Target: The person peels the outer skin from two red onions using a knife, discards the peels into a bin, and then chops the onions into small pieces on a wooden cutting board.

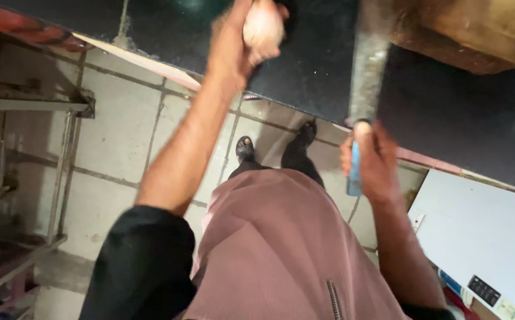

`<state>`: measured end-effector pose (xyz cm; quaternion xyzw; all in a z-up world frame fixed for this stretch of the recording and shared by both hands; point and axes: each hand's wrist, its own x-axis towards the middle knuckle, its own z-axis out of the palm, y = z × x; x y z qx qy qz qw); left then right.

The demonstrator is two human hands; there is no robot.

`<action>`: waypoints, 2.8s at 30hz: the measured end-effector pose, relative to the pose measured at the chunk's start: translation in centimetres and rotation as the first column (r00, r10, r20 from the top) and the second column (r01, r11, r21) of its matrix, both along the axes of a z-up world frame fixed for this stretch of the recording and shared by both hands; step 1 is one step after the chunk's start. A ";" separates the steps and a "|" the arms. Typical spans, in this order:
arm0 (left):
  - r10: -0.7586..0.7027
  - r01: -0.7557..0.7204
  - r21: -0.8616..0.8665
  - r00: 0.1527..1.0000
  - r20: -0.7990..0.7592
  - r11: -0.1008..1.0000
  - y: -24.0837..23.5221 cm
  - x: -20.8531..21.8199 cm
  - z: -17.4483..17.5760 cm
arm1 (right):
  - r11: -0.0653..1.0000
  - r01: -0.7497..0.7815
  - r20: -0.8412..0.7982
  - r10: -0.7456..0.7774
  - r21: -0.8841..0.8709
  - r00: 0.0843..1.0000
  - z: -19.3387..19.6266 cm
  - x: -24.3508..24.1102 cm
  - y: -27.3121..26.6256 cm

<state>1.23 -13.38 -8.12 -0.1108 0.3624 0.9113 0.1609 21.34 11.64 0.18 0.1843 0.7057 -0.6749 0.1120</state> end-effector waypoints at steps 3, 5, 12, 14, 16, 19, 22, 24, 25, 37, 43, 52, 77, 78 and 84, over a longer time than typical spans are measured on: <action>-0.082 0.069 0.262 0.996 0.041 0.963 2.9 3.5 2.9 | 1.000 -0.014 0.053 0.015 -0.019 0.998 1.5 -1.9 -2.8; -0.068 0.054 0.273 0.997 0.041 0.961 3.7 5.1 4.0 | 0.996 -0.084 0.060 0.086 -0.035 0.994 2.5 -3.3 -3.8; 0.020 0.009 0.240 0.992 -0.121 0.971 4.9 5.8 4.7 | 0.988 -0.148 0.154 0.154 -0.051 0.976 4.0 -5.3 -4.7; 0.038 -0.009 0.189 0.987 -0.154 0.982 5.4 5.7 4.4 | 0.986 -0.155 0.179 0.163 -0.055 0.970 4.4 -5.4 -4.4; 0.058 -0.031 0.133 0.978 -0.199 0.991 6.1 5.5 4.0 | 0.986 -0.157 0.180 0.164 -0.054 0.970 4.9 -5.6 -4.2; 0.112 -0.131 -0.074 0.969 -0.221 0.989 7.7 5.5 3.5 | 0.986 -0.148 0.139 0.158 -0.083 0.978 5.1 -6.9 -4.0; 0.056 -0.043 0.052 0.963 -0.265 0.998 8.1 5.4 3.1 | 0.979 -0.199 0.104 0.203 -0.044 0.974 4.7 -7.6 -3.2; 0.087 -0.054 0.168 0.976 -0.198 0.984 7.3 4.7 3.3 | 0.925 -0.342 0.076 0.334 0.168 0.940 5.0 -6.9 -3.4; 0.104 -0.064 0.226 0.980 -0.171 0.972 6.9 4.1 3.3 | 0.948 -0.300 0.109 0.289 0.109 0.951 5.2 -6.7 -3.8; -0.005 -0.006 -0.055 0.979 -0.203 0.998 6.5 6.0 3.2 | 0.971 -0.226 0.212 0.236 -0.072 0.948 2.9 -10.7 -5.5; -0.216 0.210 -0.049 0.946 -0.241 0.976 1.9 6.4 3.3 | 0.993 -0.114 0.120 0.117 -0.026 0.986 1.5 -11.7 -4.2; 0.112 -0.112 -0.074 0.994 -0.009 0.991 0.3 5.2 -1.9 | 0.968 -0.164 -0.055 0.177 0.189 0.983 0.5 -12.8 -2.0; 0.047 -0.051 0.140 0.998 0.028 0.989 4.4 5.2 -0.2 | 0.967 -0.217 0.006 0.218 0.131 0.976 -0.1 -10.1 0.3; 0.062 -0.060 0.138 0.998 -0.015 0.989 4.5 5.2 0.1 | 0.980 -0.198 0.076 0.196 0.026 0.978 0.5 -9.3 -0.7; 0.178 -0.159 0.117 0.969 -0.173 0.980 4.8 5.7 1.6 | 0.946 -0.289 0.101 0.276 0.147 0.956 3.3 -6.6 -4.5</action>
